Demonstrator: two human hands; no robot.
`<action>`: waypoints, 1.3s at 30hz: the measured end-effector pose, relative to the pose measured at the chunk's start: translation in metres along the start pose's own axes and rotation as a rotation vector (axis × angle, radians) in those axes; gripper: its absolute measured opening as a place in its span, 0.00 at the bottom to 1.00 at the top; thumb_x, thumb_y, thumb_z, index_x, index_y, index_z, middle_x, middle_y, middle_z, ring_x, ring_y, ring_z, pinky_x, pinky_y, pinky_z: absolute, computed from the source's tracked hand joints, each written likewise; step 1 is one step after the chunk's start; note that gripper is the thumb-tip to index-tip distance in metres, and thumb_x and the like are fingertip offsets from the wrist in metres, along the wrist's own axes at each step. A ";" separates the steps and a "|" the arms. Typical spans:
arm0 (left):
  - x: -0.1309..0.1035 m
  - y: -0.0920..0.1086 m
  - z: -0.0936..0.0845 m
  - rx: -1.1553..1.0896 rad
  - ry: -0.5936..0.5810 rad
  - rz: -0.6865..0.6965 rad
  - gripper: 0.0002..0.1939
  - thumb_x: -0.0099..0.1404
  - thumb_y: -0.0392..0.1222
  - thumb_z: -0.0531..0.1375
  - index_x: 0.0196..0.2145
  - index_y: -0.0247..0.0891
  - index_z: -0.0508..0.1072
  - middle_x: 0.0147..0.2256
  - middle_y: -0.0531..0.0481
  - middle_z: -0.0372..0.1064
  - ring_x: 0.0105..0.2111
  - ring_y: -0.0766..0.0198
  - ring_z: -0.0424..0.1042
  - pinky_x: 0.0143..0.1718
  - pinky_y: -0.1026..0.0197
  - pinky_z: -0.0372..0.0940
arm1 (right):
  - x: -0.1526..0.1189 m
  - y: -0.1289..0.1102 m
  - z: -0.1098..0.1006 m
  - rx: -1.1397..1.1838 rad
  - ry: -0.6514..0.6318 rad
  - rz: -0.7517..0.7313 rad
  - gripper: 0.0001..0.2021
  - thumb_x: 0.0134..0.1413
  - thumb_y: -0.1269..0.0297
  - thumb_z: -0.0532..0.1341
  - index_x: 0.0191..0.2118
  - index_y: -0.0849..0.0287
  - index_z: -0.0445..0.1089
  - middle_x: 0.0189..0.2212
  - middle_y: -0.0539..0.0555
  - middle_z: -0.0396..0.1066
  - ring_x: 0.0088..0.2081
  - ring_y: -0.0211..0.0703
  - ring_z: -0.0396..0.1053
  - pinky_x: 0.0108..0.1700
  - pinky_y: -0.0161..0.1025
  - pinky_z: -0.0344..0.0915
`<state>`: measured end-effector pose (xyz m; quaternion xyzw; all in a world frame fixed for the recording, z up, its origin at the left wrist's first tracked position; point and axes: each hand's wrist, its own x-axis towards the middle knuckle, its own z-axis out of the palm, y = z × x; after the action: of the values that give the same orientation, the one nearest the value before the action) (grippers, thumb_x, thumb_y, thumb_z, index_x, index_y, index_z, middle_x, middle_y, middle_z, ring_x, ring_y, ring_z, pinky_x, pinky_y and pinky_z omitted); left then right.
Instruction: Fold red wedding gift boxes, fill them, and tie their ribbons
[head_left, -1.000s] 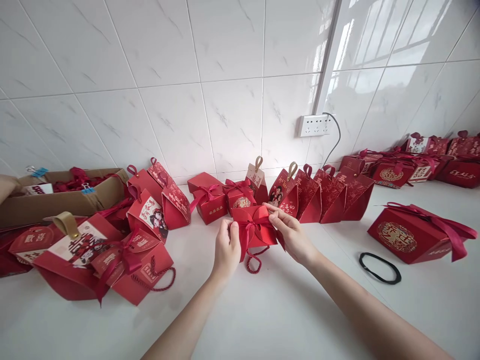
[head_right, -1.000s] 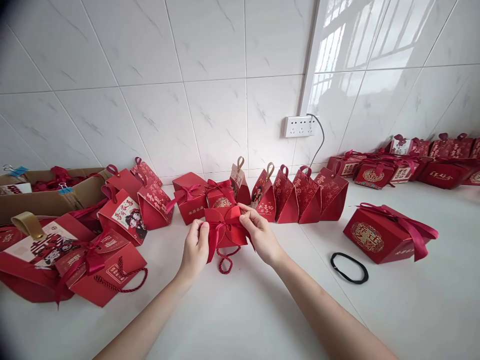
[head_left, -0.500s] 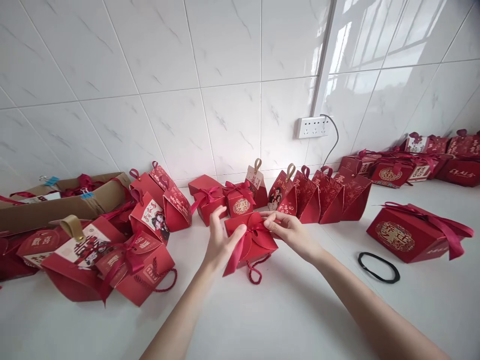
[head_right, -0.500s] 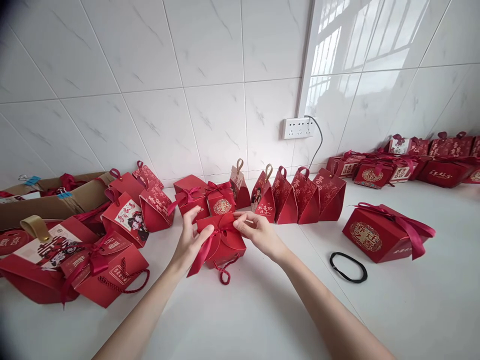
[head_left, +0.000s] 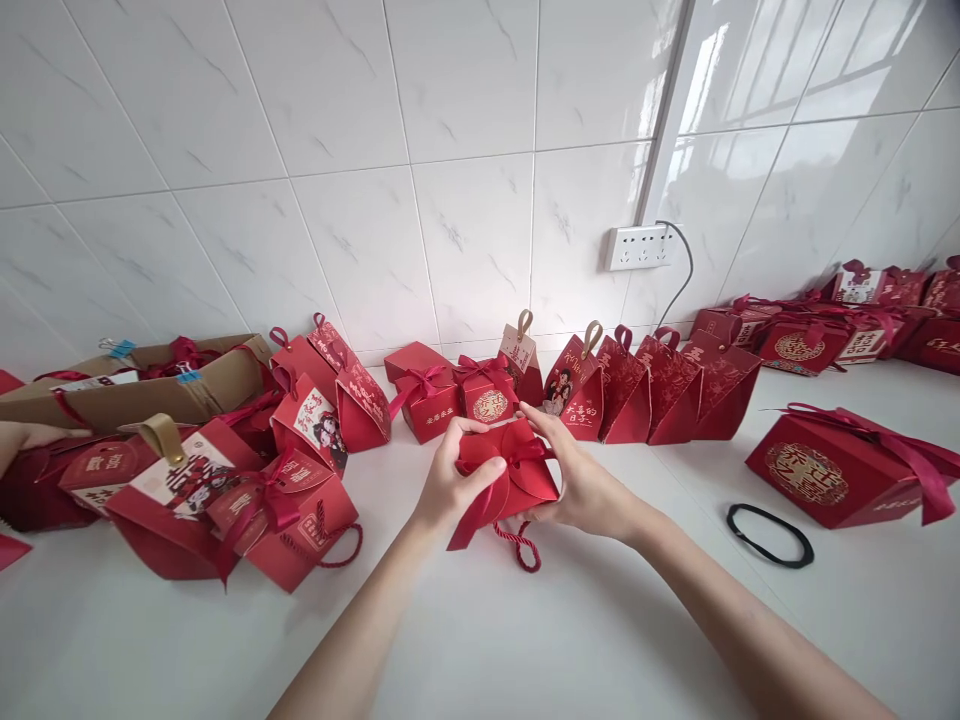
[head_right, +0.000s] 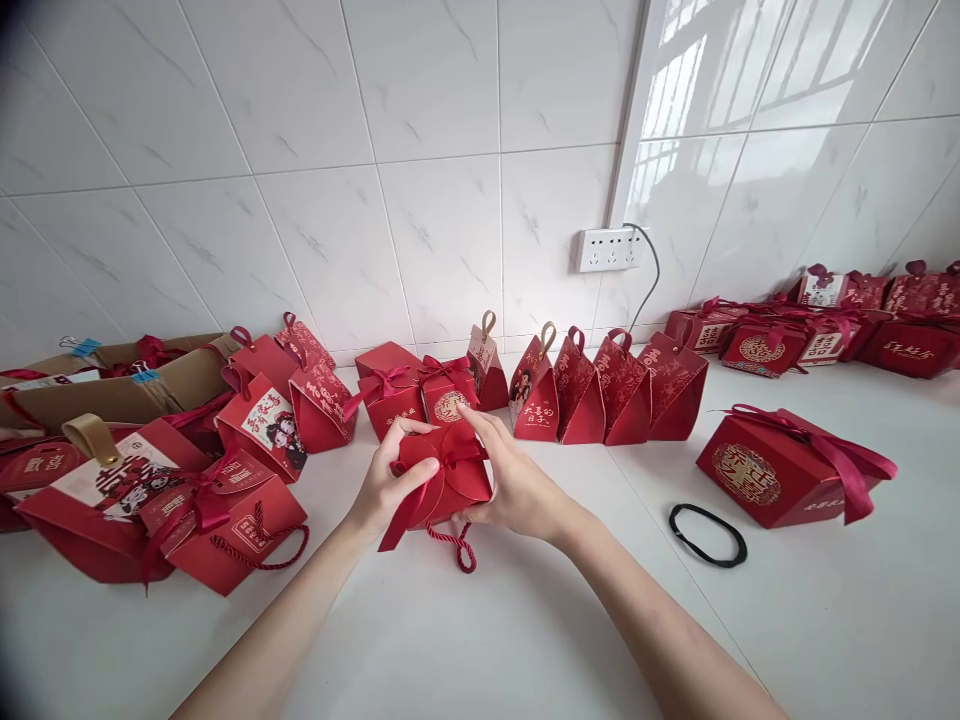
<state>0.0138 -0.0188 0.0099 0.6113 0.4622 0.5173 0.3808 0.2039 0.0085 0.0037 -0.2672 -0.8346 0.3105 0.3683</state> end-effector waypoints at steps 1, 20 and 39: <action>0.000 0.000 0.000 0.040 0.021 0.053 0.19 0.53 0.47 0.62 0.41 0.40 0.62 0.34 0.51 0.66 0.31 0.64 0.68 0.34 0.62 0.63 | 0.000 0.001 0.004 -0.026 0.029 -0.023 0.52 0.40 0.66 0.70 0.66 0.42 0.36 0.63 0.58 0.43 0.63 0.56 0.47 0.59 0.55 0.57; 0.000 -0.001 -0.001 0.242 0.141 0.105 0.18 0.54 0.45 0.63 0.42 0.41 0.65 0.44 0.48 0.66 0.44 0.59 0.68 0.45 0.59 0.63 | 0.000 -0.026 -0.041 0.223 -0.354 0.555 0.15 0.52 0.51 0.60 0.25 0.59 0.64 0.23 0.51 0.71 0.28 0.39 0.69 0.34 0.38 0.66; -0.004 0.001 0.005 0.147 0.149 0.032 0.22 0.49 0.43 0.67 0.40 0.40 0.64 0.40 0.48 0.66 0.41 0.59 0.68 0.43 0.58 0.63 | -0.008 -0.015 -0.023 0.161 -0.624 0.537 0.19 0.55 0.52 0.57 0.22 0.60 0.72 0.23 0.57 0.76 0.27 0.43 0.72 0.31 0.36 0.63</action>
<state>0.0184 -0.0232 0.0090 0.6046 0.5165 0.5319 0.2911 0.2229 0.0008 0.0226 -0.3388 -0.7799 0.5258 0.0234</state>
